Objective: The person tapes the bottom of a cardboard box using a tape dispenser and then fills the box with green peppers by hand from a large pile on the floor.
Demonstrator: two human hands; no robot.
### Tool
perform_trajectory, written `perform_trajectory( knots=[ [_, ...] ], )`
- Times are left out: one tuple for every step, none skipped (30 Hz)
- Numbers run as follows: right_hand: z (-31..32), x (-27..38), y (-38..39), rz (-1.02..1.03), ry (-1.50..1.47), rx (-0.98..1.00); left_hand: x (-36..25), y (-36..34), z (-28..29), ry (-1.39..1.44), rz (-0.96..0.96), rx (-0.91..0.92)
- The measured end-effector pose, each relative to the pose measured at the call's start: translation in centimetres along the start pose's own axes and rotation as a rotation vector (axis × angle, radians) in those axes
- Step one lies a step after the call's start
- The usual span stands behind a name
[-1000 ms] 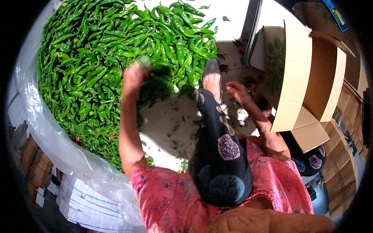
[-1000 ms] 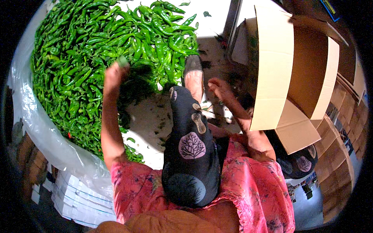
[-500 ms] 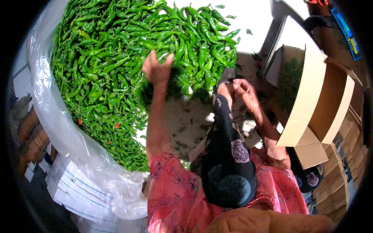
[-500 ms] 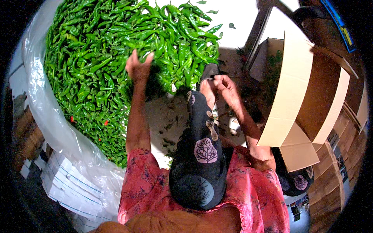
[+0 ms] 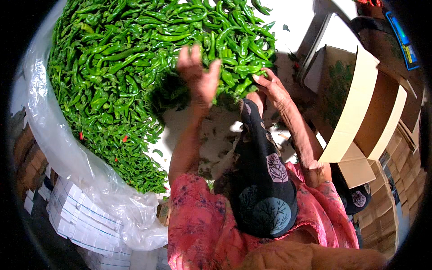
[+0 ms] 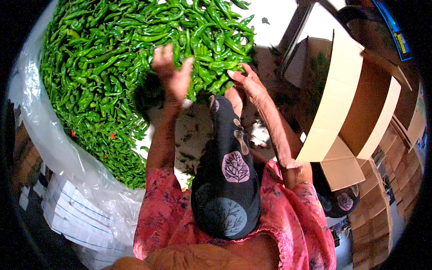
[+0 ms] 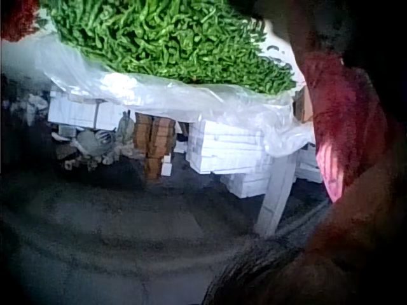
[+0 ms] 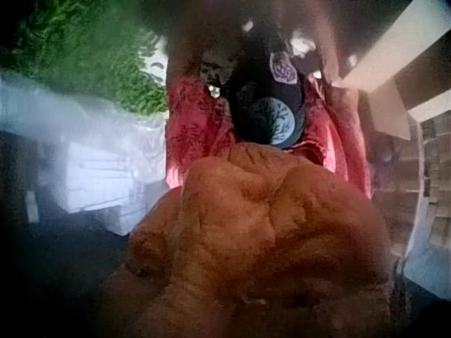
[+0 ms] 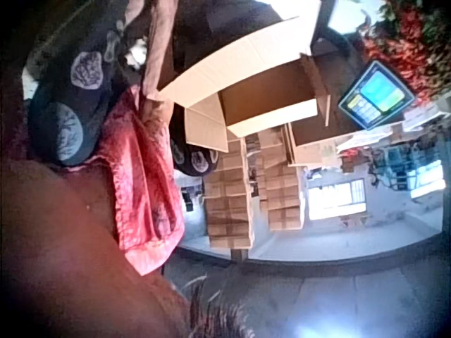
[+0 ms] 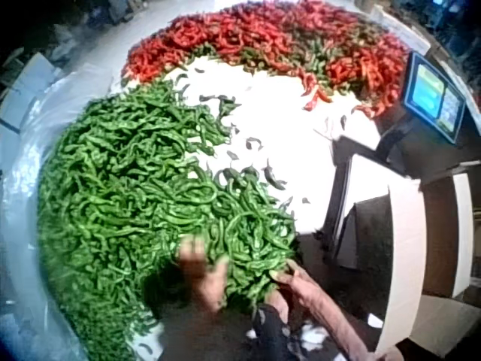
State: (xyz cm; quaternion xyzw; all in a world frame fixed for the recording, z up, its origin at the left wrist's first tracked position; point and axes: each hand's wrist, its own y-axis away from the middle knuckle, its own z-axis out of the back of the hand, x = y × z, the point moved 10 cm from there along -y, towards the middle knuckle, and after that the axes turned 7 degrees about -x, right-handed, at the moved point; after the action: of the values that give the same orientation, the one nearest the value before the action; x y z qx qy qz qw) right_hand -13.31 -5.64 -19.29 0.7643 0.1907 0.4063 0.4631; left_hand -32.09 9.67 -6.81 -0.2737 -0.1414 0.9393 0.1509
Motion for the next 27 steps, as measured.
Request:
perform_trajectory(
  knots=[
    [-0.1, -0.2, 0.0, -0.007, -0.028, -0.006, 3.3, 0.7, 0.2, -0.029, 0.08, -0.017],
    [-1.2, -1.0, -0.2, -0.025, -0.056, 0.005, 6.9, 2.1, 0.7, -0.015, 0.108, -0.009],
    [-1.6, -1.2, -0.7, -0.028, -0.083, 0.002, 8.7, 2.9, 0.1, 0.006, 0.151, 0.059],
    [-1.4, -2.4, -1.9, -0.046, -0.092, -0.05, 9.9, 3.5, -0.7, 0.026, 0.19, 0.124],
    [-2.7, -2.9, -1.3, -0.114, -0.128, -0.119, 10.9, 4.4, -1.3, 0.037, 0.235, 0.189],
    [-4.5, -1.9, -1.4, -0.094, -0.264, 0.007, 9.5, 4.0, -2.2, 0.117, 0.232, 0.229],
    [-6.1, -0.6, -1.4, -0.071, -0.397, 0.135, 8.8, 3.8, -4.0, 0.241, 0.346, 0.284],
    [-7.2, 0.2, -1.3, -0.059, -0.336, 0.155, 8.3, 3.8, -5.4, 0.354, 0.46, 0.336],
    [-7.9, 1.1, -1.6, -0.037, -0.272, 0.171, 7.3, 3.6, -7.1, 0.475, 0.57, 0.386],
    [-8.3, 1.6, -2.2, -0.03, -0.281, 0.107, 6.0, 2.9, -7.5, 0.514, 0.563, 0.392],
    [-12.1, 3.9, -0.3, 0.039, -0.319, 0.253, 7.7, 3.0, -7.8, 0.584, 0.656, 0.389],
    [-13.5, 6.5, 0.4, 0.121, -0.355, 0.321, 7.3, 1.6, -7.6, 0.71, 0.676, 0.362],
    [-13.7, 8.8, 0.6, 0.208, -0.389, 0.376, 6.3, -0.4, -7.5, 0.844, 0.696, 0.342],
    [-12.5, 10.1, 0.2, 0.227, -0.408, 0.362, 4.0, -1.7, -7.0, 0.849, 0.537, 0.472],
    [-13.1, 11.2, 0.3, 0.229, -0.43, 0.372, 3.2, -2.6, -5.8, 1.09, 0.879, 0.345],
    [-11.9, 11.2, 0.7, 0.245, -0.323, 0.212, 5.4, -2.1, -6.3, 1.157, 0.966, 0.274],
    [-10.6, 11.0, 0.6, 0.288, -0.22, 0.091, 7.9, -2.3, -5.7, 1.22, 1.04, 0.191],
    [-8.5, 10.7, 0.6, 0.295, -0.156, -0.002, 9.1, -1.8, -5.0, 1.167, 1.051, 0.198],
    [-6.7, 10.3, 0.8, 0.301, -0.092, -0.084, 10.9, -1.1, -4.1, 1.136, 0.98, 0.205],
    [-3.8, 9.2, -0.1, 0.266, -0.068, -0.172, 12.2, 0.0, -3.3, 1.112, 0.985, 0.153],
    [-0.9, 7.9, -0.7, 0.226, -0.048, -0.268, 12.9, 1.2, -2.7, 1.088, 0.994, 0.111],
    [1.0, 7.2, -0.2, 0.256, -0.076, -0.357, 13.8, 2.7, -2.3, 0.995, 1.019, 0.09],
    [2.7, 6.6, -0.6, 0.29, -0.016, -0.375, 14.4, 3.6, -1.8, 0.904, 1.034, 0.065],
    [2.7, 6.2, -0.3, 0.314, 0.052, -0.373, 15.0, 4.1, -1.0, 0.809, 1.051, 0.031],
    [2.9, 5.8, 0.2, 0.34, 0.119, -0.372, 15.1, 3.8, -0.7, 0.772, 1.015, 0.029],
    [3.2, 5.8, 0.7, 0.353, 0.149, -0.36, 14.7, 3.2, -0.4, 0.738, 0.981, 0.028],
    [3.6, 5.9, 1.2, 0.368, 0.178, -0.351, 14.2, 2.5, -0.2, 0.707, 0.947, 0.028]
  ],
)
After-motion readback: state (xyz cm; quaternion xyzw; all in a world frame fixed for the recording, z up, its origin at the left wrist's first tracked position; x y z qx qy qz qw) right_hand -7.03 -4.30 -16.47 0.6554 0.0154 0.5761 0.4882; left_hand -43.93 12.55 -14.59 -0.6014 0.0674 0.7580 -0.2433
